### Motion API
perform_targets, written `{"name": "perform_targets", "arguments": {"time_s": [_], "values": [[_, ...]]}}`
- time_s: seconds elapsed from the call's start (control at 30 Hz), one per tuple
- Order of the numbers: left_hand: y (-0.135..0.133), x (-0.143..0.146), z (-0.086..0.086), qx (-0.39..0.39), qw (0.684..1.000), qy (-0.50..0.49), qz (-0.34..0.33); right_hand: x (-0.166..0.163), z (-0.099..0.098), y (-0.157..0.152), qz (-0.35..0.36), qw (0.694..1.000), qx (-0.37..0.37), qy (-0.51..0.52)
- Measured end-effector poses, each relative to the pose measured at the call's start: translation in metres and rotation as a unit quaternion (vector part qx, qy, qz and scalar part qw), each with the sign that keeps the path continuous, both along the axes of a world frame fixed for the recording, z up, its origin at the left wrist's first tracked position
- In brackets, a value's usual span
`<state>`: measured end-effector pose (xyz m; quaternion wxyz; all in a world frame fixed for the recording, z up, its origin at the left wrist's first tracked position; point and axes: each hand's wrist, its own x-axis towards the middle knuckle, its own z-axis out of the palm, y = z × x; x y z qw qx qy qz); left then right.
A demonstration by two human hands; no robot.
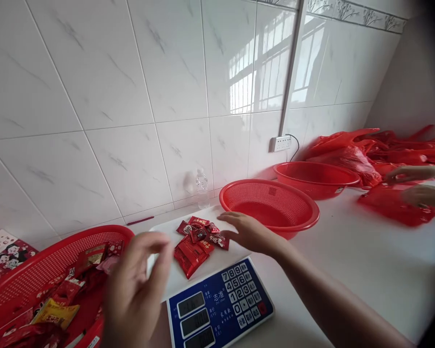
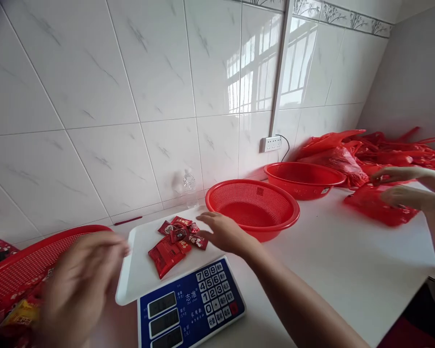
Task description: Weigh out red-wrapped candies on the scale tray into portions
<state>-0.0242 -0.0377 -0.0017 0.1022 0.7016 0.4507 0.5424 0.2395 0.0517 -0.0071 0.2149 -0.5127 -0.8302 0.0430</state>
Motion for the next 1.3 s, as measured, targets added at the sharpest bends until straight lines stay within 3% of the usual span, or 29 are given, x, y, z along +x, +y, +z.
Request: {"name": "perform_targets", "arguments": {"time_s": [0.1, 0.23, 0.33, 0.43, 0.67, 0.73, 0.83, 0.9, 0.97, 1.03, 1.13, 1.2, 1.3], "values": [[0.034, 0.028, 0.016, -0.089, 0.984, 0.137, -0.063, -0.024, 0.008, -0.002, 0.029, 0.996, -0.08, -0.028], [0.058, 0.037, -0.005, -0.149, 0.962, 0.224, -0.047, -0.035, -0.001, 0.005, 0.036, 0.994, -0.094, -0.033], [0.062, 0.034, -0.019, -0.182, 0.95, 0.242, -0.072, -0.033, -0.012, 0.012, 0.061, 0.995, -0.071, -0.016], [0.062, 0.034, -0.022, -0.187, 0.945, 0.256, -0.083, -0.031, -0.018, 0.017, 0.042, 0.998, -0.044, -0.011], [0.061, 0.04, -0.019, -0.174, 0.942, 0.272, -0.09, -0.027, -0.003, 0.012, -0.012, 0.998, -0.034, 0.053], [0.06, 0.04, -0.019, -0.17, 0.941, 0.277, -0.094, -0.017, 0.006, 0.011, -0.043, 0.995, -0.016, 0.083], [0.059, 0.039, -0.02, -0.165, 0.937, 0.292, -0.101, 0.01, 0.015, 0.015, -0.161, 0.981, 0.02, 0.107], [0.059, 0.038, -0.02, -0.161, 0.933, 0.304, -0.107, 0.027, 0.015, 0.021, -0.227, 0.968, 0.042, 0.102], [0.059, 0.038, -0.021, -0.161, 0.93, 0.311, -0.115, 0.033, 0.01, 0.026, -0.241, 0.965, 0.06, 0.081], [0.059, 0.038, -0.021, -0.165, 0.93, 0.303, -0.128, 0.024, 0.004, 0.026, -0.184, 0.979, 0.062, 0.067], [0.06, 0.038, -0.019, -0.172, 0.936, 0.276, -0.138, -0.006, -0.004, 0.016, 0.007, 0.998, 0.024, 0.056], [0.06, 0.036, -0.018, -0.178, 0.938, 0.268, -0.127, -0.025, -0.004, 0.005, 0.118, 0.992, -0.015, 0.041], [0.06, 0.032, -0.016, -0.184, 0.938, 0.275, -0.102, -0.042, -0.002, -0.007, 0.161, 0.985, -0.058, 0.006]]}}
